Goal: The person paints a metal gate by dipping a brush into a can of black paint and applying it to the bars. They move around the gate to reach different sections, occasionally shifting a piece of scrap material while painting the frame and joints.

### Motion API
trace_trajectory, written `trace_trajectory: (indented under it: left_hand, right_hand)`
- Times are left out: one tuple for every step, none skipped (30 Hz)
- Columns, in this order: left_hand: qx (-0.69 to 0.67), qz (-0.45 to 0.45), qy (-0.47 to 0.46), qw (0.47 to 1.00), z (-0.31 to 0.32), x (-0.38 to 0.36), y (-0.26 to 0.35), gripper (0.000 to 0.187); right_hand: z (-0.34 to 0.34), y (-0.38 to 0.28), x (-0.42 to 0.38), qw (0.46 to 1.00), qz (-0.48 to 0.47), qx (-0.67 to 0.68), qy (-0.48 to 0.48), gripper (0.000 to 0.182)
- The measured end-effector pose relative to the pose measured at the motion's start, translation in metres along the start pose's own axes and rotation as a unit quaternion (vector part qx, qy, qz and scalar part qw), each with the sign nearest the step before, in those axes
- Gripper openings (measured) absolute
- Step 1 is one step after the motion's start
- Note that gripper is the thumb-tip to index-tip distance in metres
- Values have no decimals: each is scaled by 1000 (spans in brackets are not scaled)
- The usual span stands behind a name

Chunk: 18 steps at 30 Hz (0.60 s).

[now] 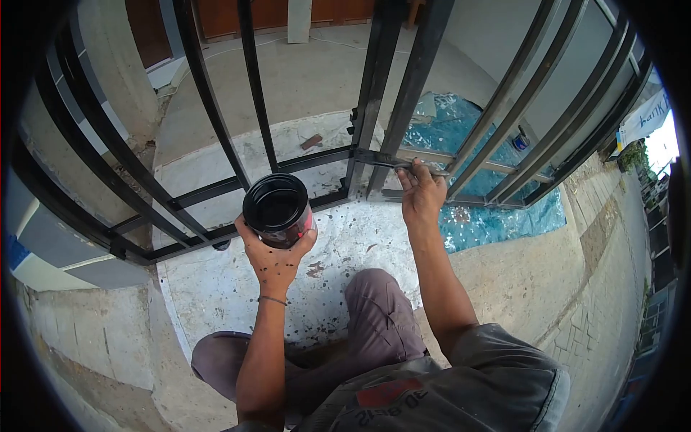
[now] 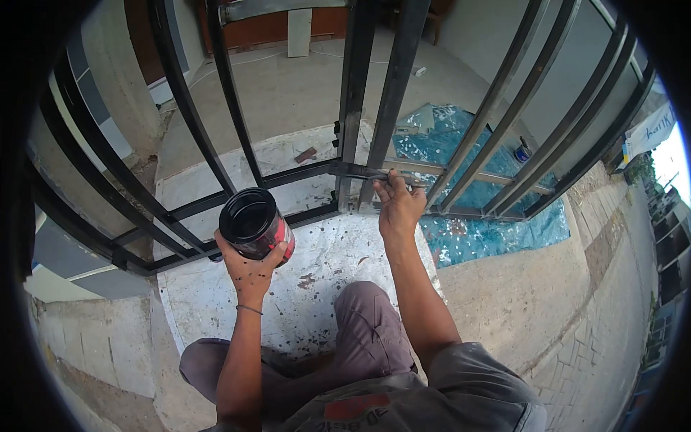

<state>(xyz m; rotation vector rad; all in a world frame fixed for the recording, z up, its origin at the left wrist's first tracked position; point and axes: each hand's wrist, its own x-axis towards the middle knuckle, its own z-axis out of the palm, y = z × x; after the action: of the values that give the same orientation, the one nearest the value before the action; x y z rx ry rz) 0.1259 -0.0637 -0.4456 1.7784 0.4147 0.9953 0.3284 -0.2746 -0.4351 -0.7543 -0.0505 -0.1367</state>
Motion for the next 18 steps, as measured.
trace_trajectory:
  left_hand:
    - [-2, 0, 1, 1000, 0, 1, 0, 104]
    - [-1, 2, -1, 1000, 1, 0, 1, 104]
    - [-8, -4, 0, 1000, 1, 0, 3, 105]
    - [-15, -10, 2, 1000, 1, -1, 5, 105]
    - [-15, -7, 0, 1000, 1, -1, 5, 105]
    - [-16, -10, 0, 1000, 1, -2, 3, 105]
    - [-17, -13, -1, 1000, 1, -1, 2, 106]
    - [-17, -9, -2, 1000, 1, -1, 2, 106]
    - [-13, -11, 0, 1000, 1, -1, 2, 106]
    - [-10, -13, 1, 1000, 1, -1, 3, 106]
    - [-10, -10, 1, 1000, 1, -1, 3, 106]
    - [-14, -15, 1, 1000, 0, -1, 4, 106]
    - [-17, -21, 1, 1000, 1, -1, 4, 106]
    - [-17, -22, 1, 1000, 1, 0, 3, 106]
    - [-10, -15, 5, 1000, 0, -1, 1, 106]
    - [-4, -8, 7, 1000, 1, -2, -1, 106]
    - [-4, -10, 6, 1000, 2, -3, 0, 106]
    - [-12, -14, 7, 1000, 2, -2, 2, 106]
  right_hand:
    - [1, 1, 9, 999, -38, -16, 0, 18]
    - [2, 5, 17, 999, -39, -14, 2, 18]
    - [4, 9, 25, 994, -94, -62, -1, 18]
    - [5, 13, 31, 983, -149, -110, -5, 19]
    - [9, 17, 32, 972, -187, -144, -11, 20]
    - [11, 22, 36, 972, -189, -141, -9, 20]
    - [12, 28, 41, 954, -227, -195, -25, 21]
    - [15, 33, 44, 931, -265, -249, -41, 21]
    - [20, 38, 48, 917, -293, -269, -41, 23]
    - [23, 40, 52, 917, -294, -267, -39, 23]
    - [31, 37, 53, 888, -330, -317, -43, 24]
    - [43, 30, 52, 854, -365, -367, -47, 25]
    - [57, 21, 55, 831, -400, -384, -50, 24]
    - [71, 14, 63, 824, -430, -364, -61, 23]
    - [85, 6, 70, 816, -458, -345, -72, 22]
    - [102, -7, 73, 816, -456, -347, -72, 22]
    - [121, -21, 73, 830, -476, -281, -80, 22]
    - [133, -31, 73, 839, -494, -212, -88, 22]
